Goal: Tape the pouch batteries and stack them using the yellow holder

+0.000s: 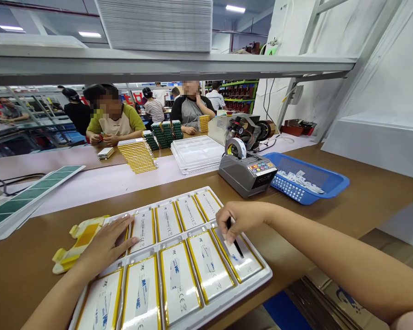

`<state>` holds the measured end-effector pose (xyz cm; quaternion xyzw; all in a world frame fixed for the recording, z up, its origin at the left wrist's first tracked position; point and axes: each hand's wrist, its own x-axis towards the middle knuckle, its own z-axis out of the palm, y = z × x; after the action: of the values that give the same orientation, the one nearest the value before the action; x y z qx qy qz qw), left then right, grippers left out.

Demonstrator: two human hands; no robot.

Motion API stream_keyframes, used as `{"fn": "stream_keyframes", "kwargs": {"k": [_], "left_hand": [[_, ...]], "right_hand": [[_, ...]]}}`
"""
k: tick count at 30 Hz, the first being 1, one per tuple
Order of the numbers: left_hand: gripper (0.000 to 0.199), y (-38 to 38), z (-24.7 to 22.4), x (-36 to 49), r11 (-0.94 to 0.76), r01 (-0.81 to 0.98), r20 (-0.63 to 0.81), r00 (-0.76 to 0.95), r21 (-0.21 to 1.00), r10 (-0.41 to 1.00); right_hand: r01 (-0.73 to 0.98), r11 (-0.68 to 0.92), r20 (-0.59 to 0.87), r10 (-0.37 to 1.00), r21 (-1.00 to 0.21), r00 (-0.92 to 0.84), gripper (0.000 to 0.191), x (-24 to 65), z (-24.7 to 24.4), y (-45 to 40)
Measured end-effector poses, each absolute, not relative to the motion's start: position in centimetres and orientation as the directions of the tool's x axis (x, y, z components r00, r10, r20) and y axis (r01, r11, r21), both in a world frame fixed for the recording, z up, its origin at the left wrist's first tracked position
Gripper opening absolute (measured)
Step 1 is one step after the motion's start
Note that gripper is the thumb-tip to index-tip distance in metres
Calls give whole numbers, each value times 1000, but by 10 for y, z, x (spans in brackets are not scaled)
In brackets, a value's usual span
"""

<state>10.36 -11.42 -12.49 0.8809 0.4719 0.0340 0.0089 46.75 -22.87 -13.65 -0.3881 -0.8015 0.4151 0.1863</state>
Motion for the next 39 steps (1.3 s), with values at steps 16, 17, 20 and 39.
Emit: {"fn": "stream_keyframes", "kwargs": {"k": [16, 17, 20, 39], "left_hand": [[65, -120, -124, 102, -562, 822, 50, 560, 93, 827], [65, -120, -124, 103, -558, 825, 46, 556, 94, 830], [68, -122, -124, 103, -550, 830, 44, 549, 94, 835], [65, -121, -127, 99, -564, 815, 58, 562, 130, 825]], "right_hand": [[553, 393, -17, 804, -735, -594, 17, 424, -151, -209], [556, 397, 12, 821, -730, -570, 18, 424, -152, -209], [555, 401, 16, 820, -728, -572, 25, 425, -156, -208], [479, 333, 28, 842, -812, -538, 23, 378, -150, -191]]}}
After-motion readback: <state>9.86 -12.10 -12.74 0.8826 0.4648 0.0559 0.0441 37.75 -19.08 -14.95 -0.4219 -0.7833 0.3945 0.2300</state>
